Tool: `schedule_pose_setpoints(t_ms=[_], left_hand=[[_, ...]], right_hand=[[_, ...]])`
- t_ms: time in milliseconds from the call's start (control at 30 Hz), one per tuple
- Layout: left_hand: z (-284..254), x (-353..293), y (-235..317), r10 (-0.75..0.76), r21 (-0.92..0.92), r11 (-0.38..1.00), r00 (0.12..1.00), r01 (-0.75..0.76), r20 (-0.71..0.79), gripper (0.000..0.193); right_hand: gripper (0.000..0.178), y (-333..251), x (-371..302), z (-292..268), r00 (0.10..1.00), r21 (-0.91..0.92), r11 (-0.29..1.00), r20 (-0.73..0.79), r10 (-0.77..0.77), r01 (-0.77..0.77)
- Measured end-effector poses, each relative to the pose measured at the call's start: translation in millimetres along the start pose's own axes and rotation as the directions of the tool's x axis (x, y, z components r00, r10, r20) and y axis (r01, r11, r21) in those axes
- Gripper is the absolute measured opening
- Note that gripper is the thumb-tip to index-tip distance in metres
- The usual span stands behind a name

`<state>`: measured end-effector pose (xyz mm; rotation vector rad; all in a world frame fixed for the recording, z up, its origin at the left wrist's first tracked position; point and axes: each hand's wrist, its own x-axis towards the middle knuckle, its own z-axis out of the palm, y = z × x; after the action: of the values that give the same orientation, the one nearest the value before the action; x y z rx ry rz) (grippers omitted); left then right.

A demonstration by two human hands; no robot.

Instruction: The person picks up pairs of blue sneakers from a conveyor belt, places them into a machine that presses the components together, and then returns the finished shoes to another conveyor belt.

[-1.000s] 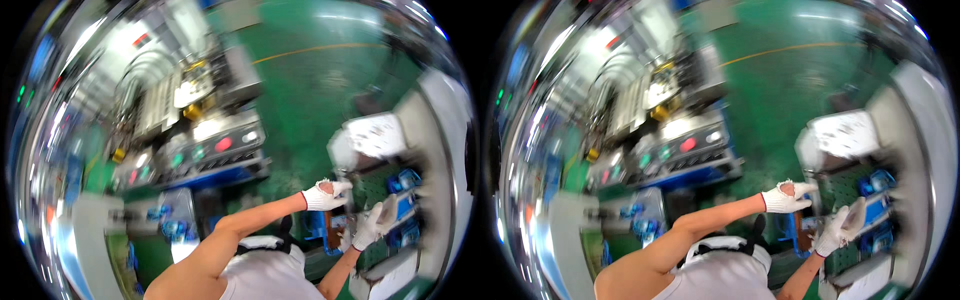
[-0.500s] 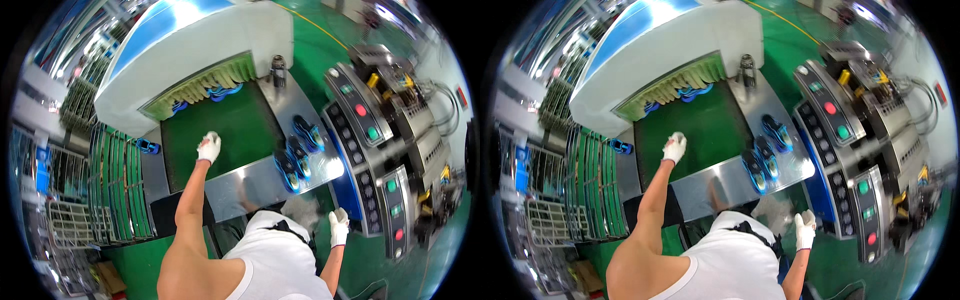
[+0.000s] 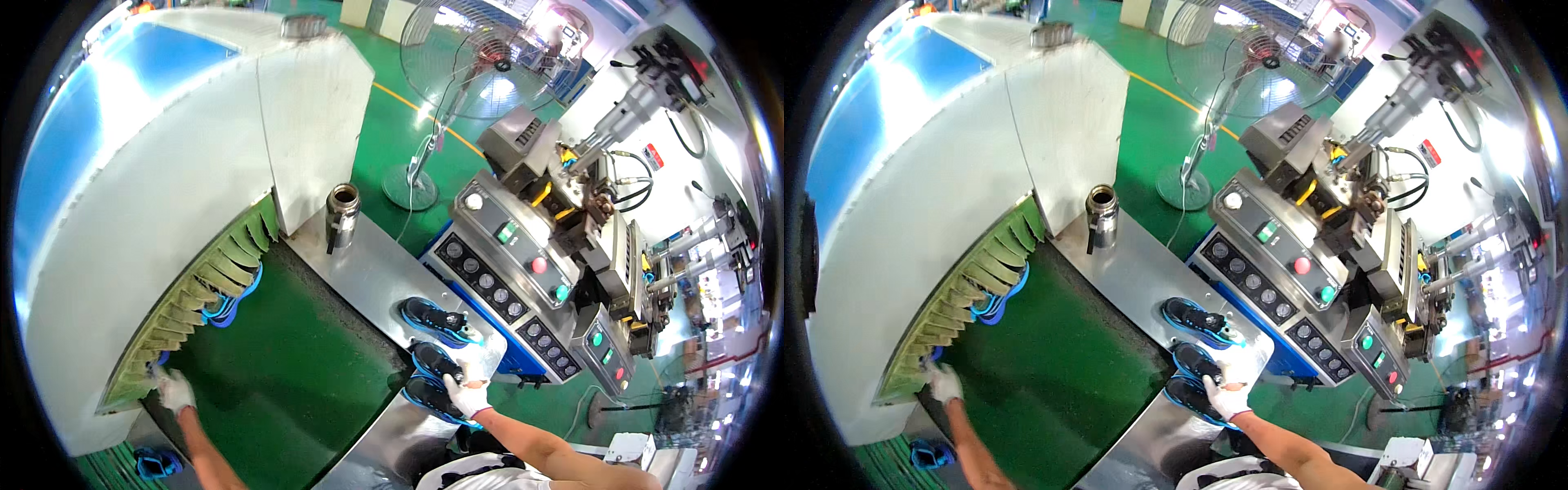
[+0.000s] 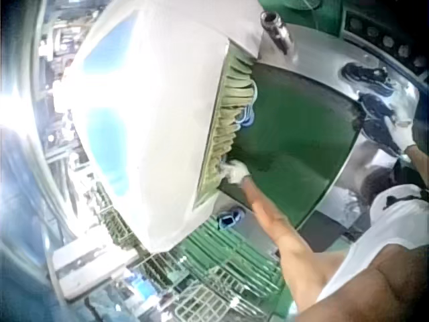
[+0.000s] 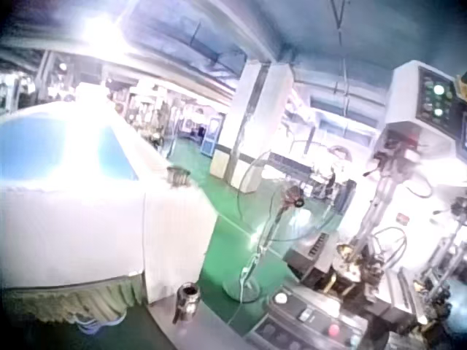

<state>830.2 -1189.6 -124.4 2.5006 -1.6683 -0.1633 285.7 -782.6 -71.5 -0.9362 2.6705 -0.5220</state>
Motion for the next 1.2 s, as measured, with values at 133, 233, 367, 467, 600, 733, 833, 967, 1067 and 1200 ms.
schedule_pose_setpoints(t_ms=[133,233,367,467,600,733,833,967,1067,1200], left_hand=[[47,175,-134,0.104,0.382,0.911,0.983,-0.155,0.15,0.044],[89,219,-204,0.345,0.755,0.489,0.892,-0.437,0.293,0.027],[112,221,-223,0.358,0.908,0.21,0.893,-0.361,0.272,0.026],[95,183,-236,0.325,0.938,0.297,0.943,-0.177,0.075,0.027],[87,89,-195,0.356,0.434,0.865,0.918,-0.253,-0.174,0.04],[41,-57,-79,0.446,0.049,0.895,0.895,-0.444,-0.032,0.028],[-19,-147,-24,0.424,-0.252,0.877,0.905,-0.408,0.012,0.021],[-86,-249,73,0.537,-0.484,0.753,0.841,-0.445,0.064,0.017],[-158,-342,185,0.809,-0.493,0.502,0.587,-0.711,-0.022,0.017],[-202,-464,329,0.989,-0.617,-0.082,0.013,-0.783,-0.149,0.022]], right_hand=[[0.053,-26,4,-1,0.998,-0.022,0.998,-0.03,-0.062,0.062],[0.055,-27,9,8,0.996,-0.076,0.993,-0.002,-0.094,0.093],[0.054,-21,6,13,0.996,-0.071,0.994,-0.023,-0.086,0.085],[0.054,-32,13,7,0.995,-0.061,0.993,-0.005,-0.097,0.096],[0.055,-27,7,0,0.999,-0.119,0.992,0.0,-0.053,0.053],[0.063,-16,1,-19,0.986,0.001,0.999,0.161,0.053,-0.054],[0.078,-44,11,-64,0.88,-0.094,0.993,0.464,0.101,-0.064],[0.079,-47,-13,-87,0.91,0.23,0.94,0.276,-0.31,0.251],[0.084,-63,-34,-127,0.785,0.364,0.804,0.243,-0.57,0.471],[0.042,-28,-25,-138,0.852,0.255,0.813,-0.143,-0.503,0.523]])
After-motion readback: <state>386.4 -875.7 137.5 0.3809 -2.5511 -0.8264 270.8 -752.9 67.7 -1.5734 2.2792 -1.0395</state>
